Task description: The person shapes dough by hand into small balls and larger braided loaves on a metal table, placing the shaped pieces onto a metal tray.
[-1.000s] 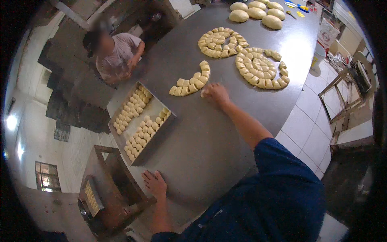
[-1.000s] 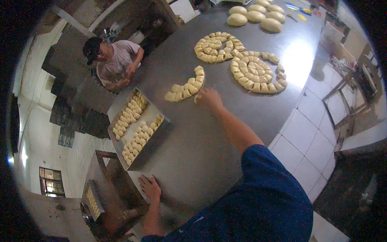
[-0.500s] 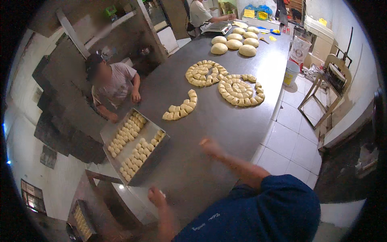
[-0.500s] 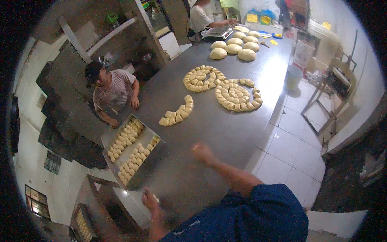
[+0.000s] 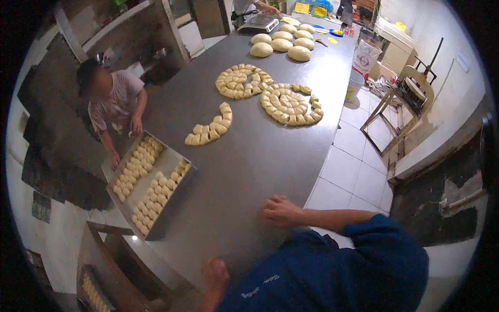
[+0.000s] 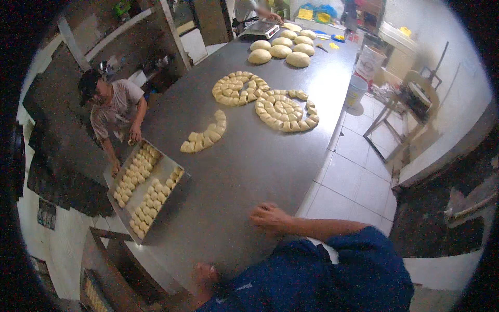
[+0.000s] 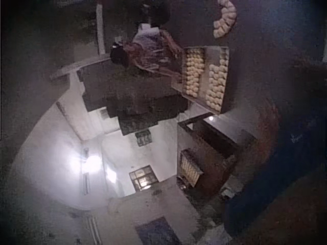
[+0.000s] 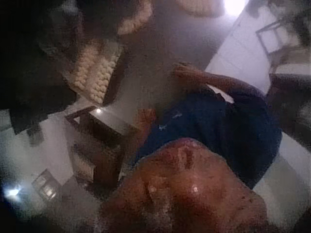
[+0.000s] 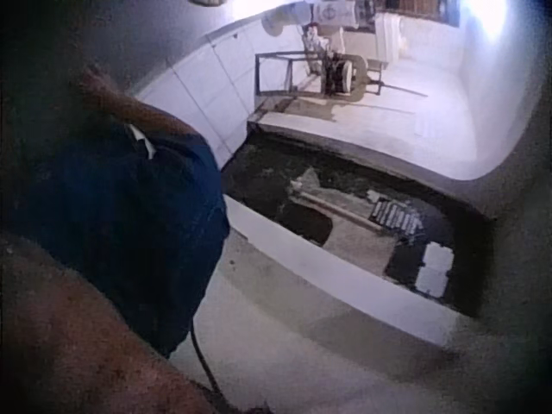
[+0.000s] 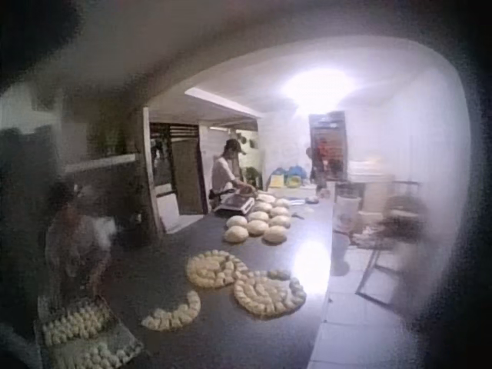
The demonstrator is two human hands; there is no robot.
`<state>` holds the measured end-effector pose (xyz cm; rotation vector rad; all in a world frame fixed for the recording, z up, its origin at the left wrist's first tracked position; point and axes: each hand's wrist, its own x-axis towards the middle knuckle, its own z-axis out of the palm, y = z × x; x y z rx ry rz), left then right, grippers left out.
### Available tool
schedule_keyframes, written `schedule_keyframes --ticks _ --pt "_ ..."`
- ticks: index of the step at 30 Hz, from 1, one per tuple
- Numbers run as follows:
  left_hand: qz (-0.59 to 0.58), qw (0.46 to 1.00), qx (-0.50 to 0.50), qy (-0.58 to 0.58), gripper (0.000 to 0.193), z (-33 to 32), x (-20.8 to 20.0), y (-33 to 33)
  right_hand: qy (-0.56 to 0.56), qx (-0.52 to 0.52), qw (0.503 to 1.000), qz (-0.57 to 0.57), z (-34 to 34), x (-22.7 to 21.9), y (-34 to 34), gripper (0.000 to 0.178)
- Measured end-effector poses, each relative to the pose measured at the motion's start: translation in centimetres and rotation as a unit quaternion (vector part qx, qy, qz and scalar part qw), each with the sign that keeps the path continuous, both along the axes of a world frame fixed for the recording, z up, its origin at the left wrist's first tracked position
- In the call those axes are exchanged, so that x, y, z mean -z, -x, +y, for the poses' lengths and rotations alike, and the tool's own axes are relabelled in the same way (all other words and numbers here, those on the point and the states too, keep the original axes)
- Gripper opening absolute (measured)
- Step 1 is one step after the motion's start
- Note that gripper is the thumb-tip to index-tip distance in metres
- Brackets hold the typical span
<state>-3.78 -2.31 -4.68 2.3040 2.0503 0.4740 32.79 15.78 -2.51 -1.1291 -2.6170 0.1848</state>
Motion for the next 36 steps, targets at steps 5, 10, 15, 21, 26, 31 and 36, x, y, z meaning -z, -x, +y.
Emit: schedule_keyframes --ticks 5,10,15,21,26,31,36 --pt "-0.037 0.984 -0.154 -0.084 0.022 9.7 -3.3 3.1 0.065 0.090 0.993 0.041 10.8 -4.8 -0.5 0.019" --pt "-0.100 0.988 -0.112 0.047 0.024 1.3 -3.8 -0.9 0.046 -0.061 0.996 0.047 7.2 1.9 -2.4 0.024" --pt "0.210 0.965 -0.011 -0.155 0.020 6.3 -2.5 6.6 0.118 -0.019 0.993 0.007 14.2 -4.5 -4.8 0.032" --pt "-0.083 0.991 -0.101 -0.041 0.025 -0.1 -3.0 -0.5 0.038 -0.209 0.977 0.035 12.0 1.1 -4.9 0.048" --pt "-0.060 0.969 -0.233 -0.061 0.019 9.7 -4.3 2.6 0.075 -0.009 0.997 0.023 18.3 -3.6 -2.9 0.034" --pt "-0.137 0.978 -0.157 -0.025 0.019 3.8 -3.1 -1.6 0.097 -0.088 0.991 0.008 14.4 -1.4 -3.6 0.040" --pt "-0.005 0.958 -0.271 -0.088 0.016 7.0 -2.9 3.4 0.033 -0.030 0.998 0.046 19.8 -1.7 -4.1 0.031"
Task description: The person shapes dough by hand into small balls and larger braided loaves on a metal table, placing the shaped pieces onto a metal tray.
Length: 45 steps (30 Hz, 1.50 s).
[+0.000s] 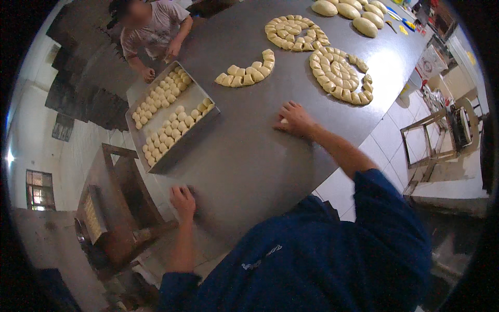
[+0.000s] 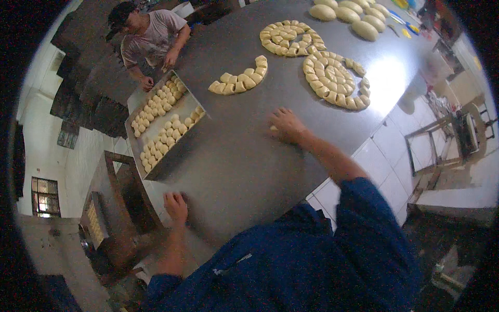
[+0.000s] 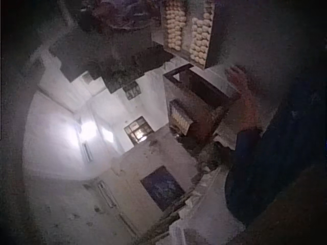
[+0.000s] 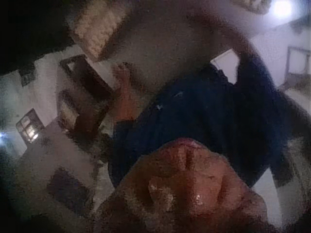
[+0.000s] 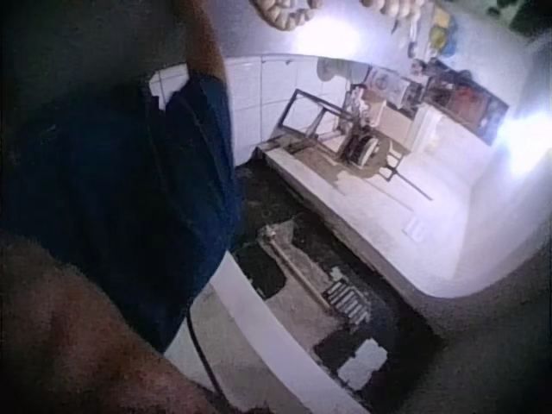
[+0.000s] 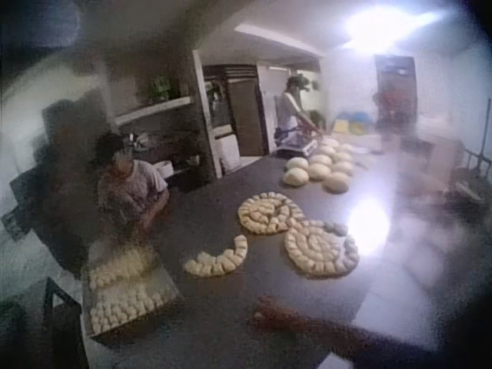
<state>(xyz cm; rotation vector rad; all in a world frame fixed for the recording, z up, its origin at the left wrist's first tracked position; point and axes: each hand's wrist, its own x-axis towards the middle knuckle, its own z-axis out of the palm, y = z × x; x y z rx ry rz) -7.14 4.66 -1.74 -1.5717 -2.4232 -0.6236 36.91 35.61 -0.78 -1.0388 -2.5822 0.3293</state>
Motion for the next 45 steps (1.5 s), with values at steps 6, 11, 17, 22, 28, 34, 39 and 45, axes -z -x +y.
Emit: schedule_keyframes --ticks 6,11,17,22,28,34,39,45 --pt "-0.047 0.988 0.145 -0.008 0.014 -3.5 1.1 -0.5 -0.159 -0.082 0.983 -0.049 -5.4 3.5 -0.8 0.018" --pt "-0.063 0.995 0.057 0.047 0.030 -0.4 0.0 -0.2 -0.145 0.010 0.978 -0.151 -2.5 3.3 -1.4 0.014" --pt "-0.167 0.943 0.002 -0.288 0.056 -7.9 3.1 8.1 0.043 0.081 0.991 0.095 -7.0 -0.2 -2.8 0.017" --pt "-0.338 0.864 -0.222 -0.299 0.059 0.8 4.6 11.5 0.342 0.032 0.922 0.176 -12.2 -0.3 15.2 0.040" --pt "-0.310 0.897 -0.182 -0.258 0.064 1.4 4.2 7.9 0.390 -0.156 0.905 0.061 -22.6 -2.1 32.5 0.043" --pt "-0.064 0.975 -0.185 0.105 0.074 2.6 -2.2 3.7 0.138 0.064 0.974 0.171 -2.3 -6.4 35.2 0.038" --pt "-0.064 0.974 -0.160 0.148 0.079 3.4 -2.0 4.2 0.019 0.226 0.974 -0.013 10.7 0.1 39.6 0.042" --pt "-0.090 0.970 -0.150 0.166 0.084 3.6 -1.9 3.3 0.359 0.005 0.928 0.098 9.4 -4.1 39.5 0.046"
